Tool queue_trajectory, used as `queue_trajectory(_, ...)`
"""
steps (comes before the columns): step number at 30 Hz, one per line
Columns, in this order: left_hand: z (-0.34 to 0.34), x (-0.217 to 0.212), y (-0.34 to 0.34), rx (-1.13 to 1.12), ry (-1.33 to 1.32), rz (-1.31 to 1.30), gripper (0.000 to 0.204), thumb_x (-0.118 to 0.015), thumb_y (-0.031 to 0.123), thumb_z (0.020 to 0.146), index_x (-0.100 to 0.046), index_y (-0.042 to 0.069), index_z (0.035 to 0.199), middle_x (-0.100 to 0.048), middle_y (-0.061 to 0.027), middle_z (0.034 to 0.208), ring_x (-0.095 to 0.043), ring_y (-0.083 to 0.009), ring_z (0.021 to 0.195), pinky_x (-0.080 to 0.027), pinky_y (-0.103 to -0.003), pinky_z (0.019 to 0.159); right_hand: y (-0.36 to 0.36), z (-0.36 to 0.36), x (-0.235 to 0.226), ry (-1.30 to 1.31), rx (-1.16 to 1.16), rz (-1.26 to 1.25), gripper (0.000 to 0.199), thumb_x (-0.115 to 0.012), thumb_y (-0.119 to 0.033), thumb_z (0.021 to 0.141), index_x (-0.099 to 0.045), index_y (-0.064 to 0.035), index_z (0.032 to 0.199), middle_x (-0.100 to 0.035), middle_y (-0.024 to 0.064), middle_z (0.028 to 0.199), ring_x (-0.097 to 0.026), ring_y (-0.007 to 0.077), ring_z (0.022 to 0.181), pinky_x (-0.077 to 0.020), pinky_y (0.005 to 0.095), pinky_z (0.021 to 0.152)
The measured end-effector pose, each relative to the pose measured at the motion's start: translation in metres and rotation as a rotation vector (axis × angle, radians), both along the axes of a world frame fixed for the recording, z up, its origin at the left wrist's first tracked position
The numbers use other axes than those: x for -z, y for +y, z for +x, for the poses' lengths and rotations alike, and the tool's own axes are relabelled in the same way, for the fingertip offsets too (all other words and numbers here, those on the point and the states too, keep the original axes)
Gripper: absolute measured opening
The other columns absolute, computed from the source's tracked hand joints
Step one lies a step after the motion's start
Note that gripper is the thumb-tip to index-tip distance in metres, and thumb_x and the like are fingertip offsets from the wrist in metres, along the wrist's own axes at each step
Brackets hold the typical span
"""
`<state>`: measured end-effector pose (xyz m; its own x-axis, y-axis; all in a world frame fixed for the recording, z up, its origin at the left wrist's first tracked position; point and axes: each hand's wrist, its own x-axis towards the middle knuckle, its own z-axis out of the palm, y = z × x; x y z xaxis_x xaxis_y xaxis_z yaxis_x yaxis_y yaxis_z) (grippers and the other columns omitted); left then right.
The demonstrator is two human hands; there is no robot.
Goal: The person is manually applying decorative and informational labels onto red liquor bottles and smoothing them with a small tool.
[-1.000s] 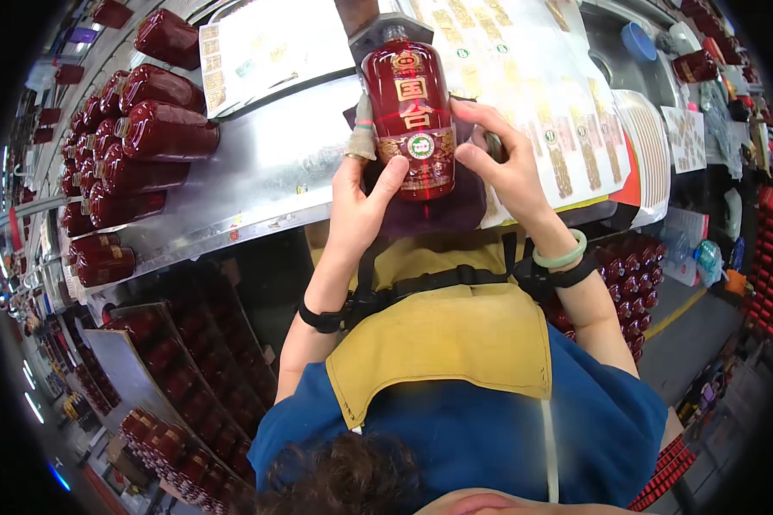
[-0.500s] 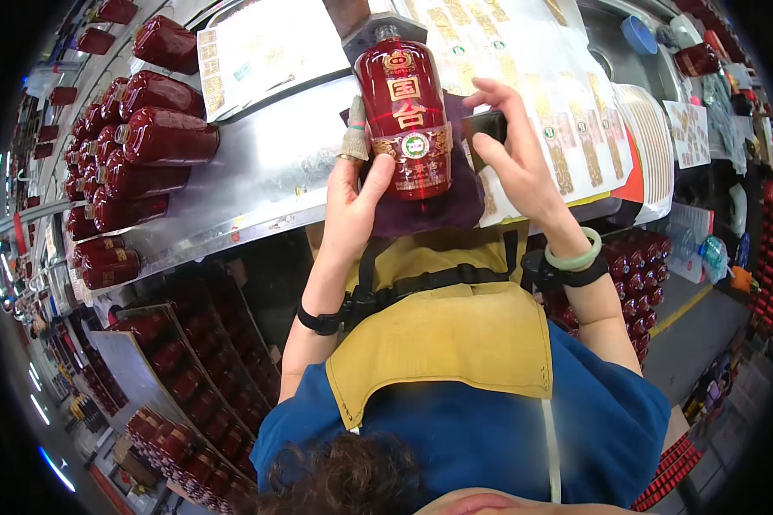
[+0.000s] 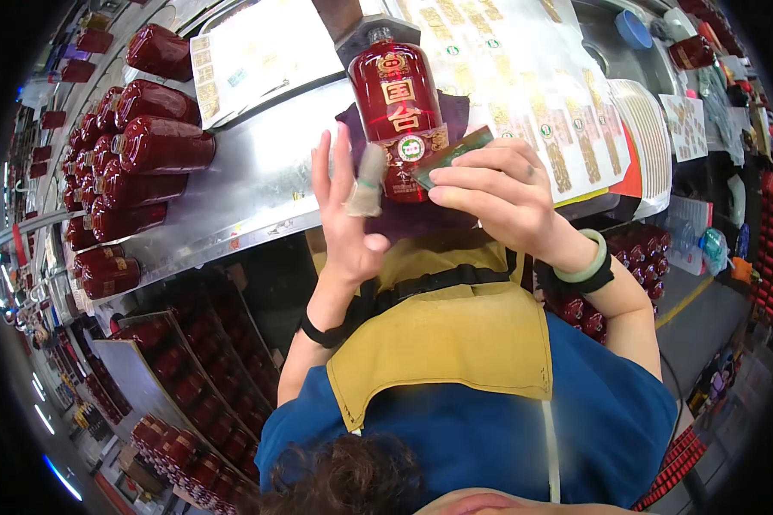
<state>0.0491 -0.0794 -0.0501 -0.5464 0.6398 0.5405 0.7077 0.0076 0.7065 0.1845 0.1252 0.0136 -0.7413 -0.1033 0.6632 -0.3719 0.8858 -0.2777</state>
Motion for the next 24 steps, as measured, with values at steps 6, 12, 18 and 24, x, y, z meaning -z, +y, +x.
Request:
queue_trajectory(6, 0.01, 0.005, -0.02, -0.042, 0.164, -0.344, 0.097, -0.027, 0.087, 0.093, -0.057, 0.014, 0.151, -0.026, -0.0271, 0.168, -0.018, -0.049, 0.156, -0.013, -0.061, 0.123, -0.005, 0.017, 0.009, -0.086, -0.17, -0.172, 0.022, -0.073, -0.006, 0.08, -0.077, -0.0096, 0.102, -0.076, 0.0008, 0.1, -0.071, 0.0168, 0.087, -0.0558, 0.033, 0.073)
queue_trajectory(12, 0.014, -0.02, 0.021, -0.128, 0.141, -0.135, 0.099, -0.096, 0.035, 0.068, -0.05, -0.005, 0.146, -0.043, -0.0255, 0.156, -0.043, -0.0438, 0.138, -0.033, -0.054, 0.117, -0.01, 0.01, 0.022, -0.042, 0.128, -0.325, 0.023, -0.076, 0.003, 0.078, -0.076, -0.01, 0.097, -0.077, 0.0034, 0.101, -0.071, 0.0201, 0.086, -0.0534, 0.0345, 0.073)
queue_trajectory(18, 0.006, -0.013, 0.021, -0.082, 0.063, -0.086, 0.092, -0.094, 0.021, 0.07, -0.051, -0.004, 0.147, -0.051, -0.0224, 0.15, -0.052, -0.0395, 0.133, -0.037, -0.051, 0.116, 0.005, 0.01, 0.001, -0.161, 0.19, -0.954, 0.024, -0.06, 0.003, 0.097, -0.067, -0.0011, 0.119, -0.068, 0.0099, 0.107, -0.067, 0.0194, 0.096, -0.0512, 0.0291, 0.088)
queue_trajectory(24, 0.011, -0.009, 0.021, -0.085, 0.057, -0.083, 0.091, -0.095, 0.02, 0.068, -0.052, -0.007, 0.144, -0.053, -0.0234, 0.149, -0.054, -0.0402, 0.133, -0.043, -0.048, 0.111, -0.002, -0.011, 0.014, -0.37, 0.325, -1.184, 0.054, -0.08, -0.031, 0.093, -0.059, -0.0029, 0.134, -0.045, -0.0043, 0.088, -0.044, 0.0067, 0.08, -0.0388, 0.0224, 0.072)
